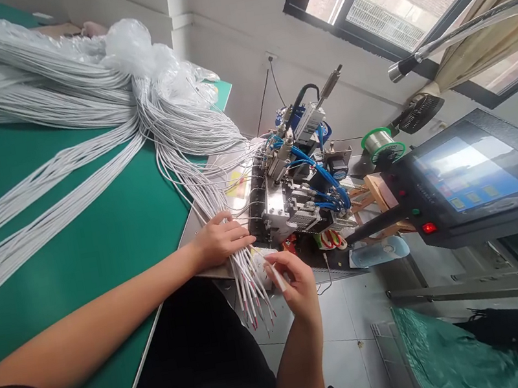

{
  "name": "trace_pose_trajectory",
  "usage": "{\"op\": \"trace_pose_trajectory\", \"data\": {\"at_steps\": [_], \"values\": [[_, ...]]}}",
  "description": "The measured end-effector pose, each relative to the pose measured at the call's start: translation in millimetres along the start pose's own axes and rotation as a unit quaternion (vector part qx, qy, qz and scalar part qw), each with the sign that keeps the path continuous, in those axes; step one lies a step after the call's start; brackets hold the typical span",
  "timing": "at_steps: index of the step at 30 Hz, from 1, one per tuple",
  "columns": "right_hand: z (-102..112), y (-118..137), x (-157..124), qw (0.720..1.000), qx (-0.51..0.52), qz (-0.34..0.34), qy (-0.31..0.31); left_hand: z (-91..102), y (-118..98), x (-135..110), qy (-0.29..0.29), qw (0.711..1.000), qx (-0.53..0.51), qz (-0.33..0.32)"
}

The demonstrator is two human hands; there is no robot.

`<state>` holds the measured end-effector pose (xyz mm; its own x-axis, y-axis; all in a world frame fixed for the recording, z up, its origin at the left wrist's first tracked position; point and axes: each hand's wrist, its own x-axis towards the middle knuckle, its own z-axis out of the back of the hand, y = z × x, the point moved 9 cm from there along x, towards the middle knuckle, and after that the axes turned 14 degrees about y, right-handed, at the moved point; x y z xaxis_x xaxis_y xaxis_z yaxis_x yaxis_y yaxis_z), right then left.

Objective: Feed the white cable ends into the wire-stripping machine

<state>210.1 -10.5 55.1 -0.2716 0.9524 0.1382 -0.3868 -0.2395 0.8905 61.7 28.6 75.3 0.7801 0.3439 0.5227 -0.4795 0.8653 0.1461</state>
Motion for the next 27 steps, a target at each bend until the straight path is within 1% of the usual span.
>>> {"op": "trace_pose_trajectory", "data": {"at_steps": [3,6,8,10,13,17,21,25,27], "values": [[17.4,-9.0,-4.0,0.992,0.03,-0.007,-0.12,1.2,-6.1,0.6,-0.002,0.999,-0.001,-0.036],[30.9,-20.4,-10.2,0.972,0.048,-0.022,-0.228,4.5,-10.2,0.5,-0.018,0.998,-0.005,-0.062],[34.5,-25.6,-13.4,0.961,0.057,-0.025,-0.27,6.9,-10.2,0.2,-0.035,0.997,-0.008,-0.064],[34.8,-29.0,-15.5,0.954,0.066,-0.027,-0.293,9.0,-9.6,-0.3,-0.051,0.997,-0.014,-0.064],[32.5,-30.2,-16.0,0.951,0.057,-0.035,-0.3,10.6,-10.0,-1.2,-0.064,0.995,-0.021,-0.068],[27.7,-26.3,-10.4,0.959,0.049,-0.041,-0.276,6.8,-10.5,-0.7,-0.038,0.997,-0.012,-0.062],[21.2,-27.3,-0.9,0.968,0.086,-0.045,-0.232,1.2,-10.6,-0.1,-0.01,0.998,-0.005,-0.055],[19.3,-34.3,4.0,0.965,0.134,-0.037,-0.221,-4.8,-8.4,1.3,0.015,0.999,-0.002,-0.043],[18.5,-38.8,6.7,0.966,0.154,-0.033,-0.205,-6.7,-6.9,2.1,0.026,0.999,-0.006,-0.035]]}}
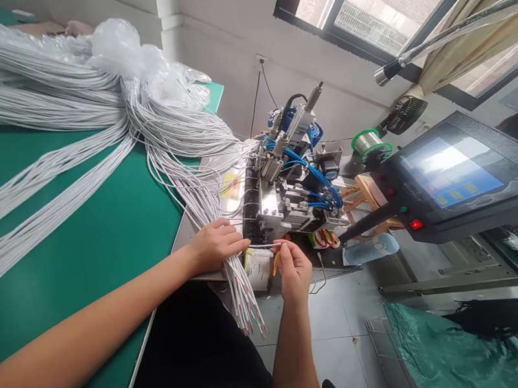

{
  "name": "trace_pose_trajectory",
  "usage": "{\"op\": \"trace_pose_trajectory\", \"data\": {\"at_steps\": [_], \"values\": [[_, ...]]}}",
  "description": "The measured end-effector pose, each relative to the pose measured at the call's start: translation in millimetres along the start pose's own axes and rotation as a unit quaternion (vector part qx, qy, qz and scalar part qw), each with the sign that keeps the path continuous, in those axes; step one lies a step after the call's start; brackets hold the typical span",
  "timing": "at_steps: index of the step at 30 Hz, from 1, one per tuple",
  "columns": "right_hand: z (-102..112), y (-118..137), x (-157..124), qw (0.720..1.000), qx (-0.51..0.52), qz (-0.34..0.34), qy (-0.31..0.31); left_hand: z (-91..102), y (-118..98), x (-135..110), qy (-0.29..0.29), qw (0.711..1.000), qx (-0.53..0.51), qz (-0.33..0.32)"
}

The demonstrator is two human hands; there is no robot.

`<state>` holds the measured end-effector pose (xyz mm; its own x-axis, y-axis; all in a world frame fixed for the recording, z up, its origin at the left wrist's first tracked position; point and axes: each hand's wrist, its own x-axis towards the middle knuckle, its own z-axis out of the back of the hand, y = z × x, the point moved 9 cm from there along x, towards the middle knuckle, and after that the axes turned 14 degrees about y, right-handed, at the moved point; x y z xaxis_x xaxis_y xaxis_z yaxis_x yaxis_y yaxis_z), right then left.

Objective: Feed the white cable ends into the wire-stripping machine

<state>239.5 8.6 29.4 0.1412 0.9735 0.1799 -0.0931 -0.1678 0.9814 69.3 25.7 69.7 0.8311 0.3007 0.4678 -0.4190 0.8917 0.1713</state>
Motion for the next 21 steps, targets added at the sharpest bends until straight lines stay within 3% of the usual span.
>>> {"op": "trace_pose_trajectory", "data": {"at_steps": [5,11,15,21], "values": [[4.2,-16.1,8.8,0.998,0.01,-0.043,0.052,2.1,0.7,0.3,0.002,1.0,-0.013,0.004],[13.0,-22.5,20.8,0.986,-0.143,-0.071,0.055,2.2,2.6,0.3,0.013,1.0,-0.003,0.026],[6.3,-21.6,27.2,0.979,-0.185,-0.054,0.068,3.2,4.2,0.4,0.01,0.999,0.01,0.044],[-1.5,-30.0,36.6,0.981,-0.169,-0.036,0.093,0.8,6.1,1.0,0.023,0.998,-0.005,0.055]]}}
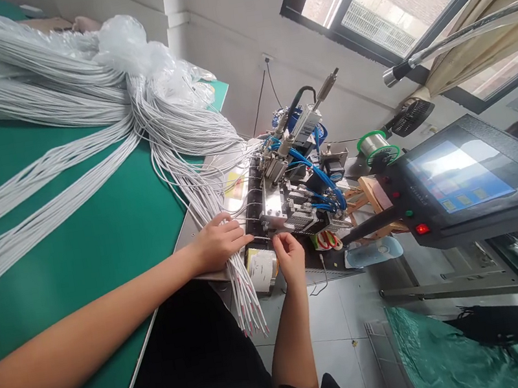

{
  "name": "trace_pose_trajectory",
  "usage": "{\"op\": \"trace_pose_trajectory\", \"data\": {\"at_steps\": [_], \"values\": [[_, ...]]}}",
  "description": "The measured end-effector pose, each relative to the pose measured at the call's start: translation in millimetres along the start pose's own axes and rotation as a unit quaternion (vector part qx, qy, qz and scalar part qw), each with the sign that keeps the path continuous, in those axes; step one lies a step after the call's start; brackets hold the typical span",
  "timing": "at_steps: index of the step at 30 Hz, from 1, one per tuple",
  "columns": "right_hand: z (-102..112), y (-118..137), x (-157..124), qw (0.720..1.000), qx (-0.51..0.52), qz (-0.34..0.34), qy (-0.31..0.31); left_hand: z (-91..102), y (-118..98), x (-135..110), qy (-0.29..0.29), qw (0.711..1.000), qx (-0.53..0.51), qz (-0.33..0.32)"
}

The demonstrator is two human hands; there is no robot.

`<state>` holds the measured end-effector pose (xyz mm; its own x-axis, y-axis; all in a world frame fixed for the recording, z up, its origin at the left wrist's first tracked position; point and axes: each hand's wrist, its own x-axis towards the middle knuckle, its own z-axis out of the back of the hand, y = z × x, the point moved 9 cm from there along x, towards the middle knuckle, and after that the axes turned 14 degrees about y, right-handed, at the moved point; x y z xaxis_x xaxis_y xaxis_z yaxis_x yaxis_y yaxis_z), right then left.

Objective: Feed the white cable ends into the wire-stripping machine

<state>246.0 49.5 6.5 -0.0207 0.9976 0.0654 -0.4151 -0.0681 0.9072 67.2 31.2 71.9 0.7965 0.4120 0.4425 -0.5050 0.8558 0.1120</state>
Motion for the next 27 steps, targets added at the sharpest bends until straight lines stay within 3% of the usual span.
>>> {"op": "trace_pose_trajectory", "data": {"at_steps": [7,15,27], "values": [[-8.7,-10.1,10.2,0.999,0.027,-0.002,0.043,-13.8,3.8,1.5,0.048,0.998,-0.024,0.013],[-23.3,-29.7,9.5,0.969,0.234,-0.082,0.018,-22.9,6.4,1.8,0.078,0.996,-0.045,0.023],[-19.9,-35.3,-1.3,0.967,0.24,-0.09,-0.019,-20.1,7.9,1.4,0.062,0.997,-0.045,0.021]]}}
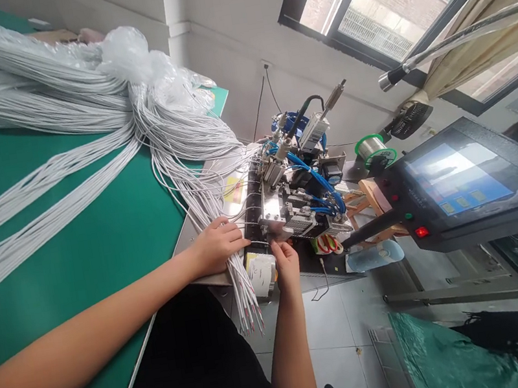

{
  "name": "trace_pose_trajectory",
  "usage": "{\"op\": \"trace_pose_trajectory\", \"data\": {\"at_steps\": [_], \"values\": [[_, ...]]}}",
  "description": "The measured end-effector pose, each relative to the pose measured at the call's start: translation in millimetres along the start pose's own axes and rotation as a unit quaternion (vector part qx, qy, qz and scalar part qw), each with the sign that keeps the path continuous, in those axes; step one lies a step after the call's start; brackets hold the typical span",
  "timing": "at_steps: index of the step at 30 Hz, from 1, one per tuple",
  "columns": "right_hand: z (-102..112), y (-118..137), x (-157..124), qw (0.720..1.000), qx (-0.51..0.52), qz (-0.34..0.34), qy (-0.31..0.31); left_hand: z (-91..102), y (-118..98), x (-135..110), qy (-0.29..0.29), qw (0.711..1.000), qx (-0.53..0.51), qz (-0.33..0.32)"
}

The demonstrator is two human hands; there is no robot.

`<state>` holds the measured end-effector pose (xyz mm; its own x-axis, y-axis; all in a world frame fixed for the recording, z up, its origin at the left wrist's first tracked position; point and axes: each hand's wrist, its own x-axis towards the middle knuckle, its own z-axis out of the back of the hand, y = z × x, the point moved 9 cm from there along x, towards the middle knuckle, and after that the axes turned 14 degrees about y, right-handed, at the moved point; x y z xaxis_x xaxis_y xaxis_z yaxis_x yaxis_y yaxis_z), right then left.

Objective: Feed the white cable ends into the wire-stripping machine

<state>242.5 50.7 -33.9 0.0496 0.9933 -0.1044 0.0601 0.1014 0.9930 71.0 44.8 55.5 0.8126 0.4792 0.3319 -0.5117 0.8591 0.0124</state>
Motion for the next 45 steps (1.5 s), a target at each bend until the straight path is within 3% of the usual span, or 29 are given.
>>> {"op": "trace_pose_trajectory", "data": {"at_steps": [6,10,13,16,21,25,27,29,32,35,39,45], "values": [[21.1,5.8,-13.3,0.998,-0.055,0.033,-0.026,-2.9,1.8,0.8,0.013,1.0,-0.008,0.008],[22.5,18.6,-20.0,0.993,-0.106,0.059,-0.013,-3.8,11.7,-0.3,0.025,0.998,-0.012,0.062],[18.0,30.8,-27.7,0.987,-0.142,0.077,-0.006,2.5,14.0,-2.6,-0.009,0.997,-0.002,0.074],[11.0,43.4,-38.0,0.982,-0.165,0.089,0.006,12.1,4.8,-4.9,-0.064,0.998,0.013,0.024],[-15.5,61.2,-56.0,0.969,-0.199,0.1,0.105,25.2,-3.8,-10.2,-0.121,0.992,0.014,-0.028],[-40.1,71.9,-67.4,0.946,-0.229,0.13,0.186,28.0,-6.0,-11.3,-0.119,0.992,0.026,-0.034],[-40.0,76.7,-68.9,0.948,-0.224,0.159,0.164,27.8,-7.6,-11.3,-0.114,0.992,0.034,-0.039],[-30.2,77.3,-67.2,0.959,-0.198,0.174,0.104,27.9,-10.3,-11.7,-0.112,0.992,0.039,-0.053],[-11.9,67.4,-62.1,0.978,-0.131,0.16,0.022,28.3,-13.8,-12.9,-0.115,0.99,0.04,-0.073],[-0.6,57.2,-57.7,0.987,-0.07,0.142,-0.018,31.1,-14.6,-15.0,-0.136,0.987,0.039,-0.078],[7.4,55.8,-57.3,0.987,-0.037,0.15,-0.044,32.2,-14.9,-16.2,-0.152,0.985,0.034,-0.078],[5.5,56.3,-55.2,0.986,-0.012,0.165,-0.028,30.6,-12.8,-16.8,-0.156,0.984,0.003,-0.085]]}}
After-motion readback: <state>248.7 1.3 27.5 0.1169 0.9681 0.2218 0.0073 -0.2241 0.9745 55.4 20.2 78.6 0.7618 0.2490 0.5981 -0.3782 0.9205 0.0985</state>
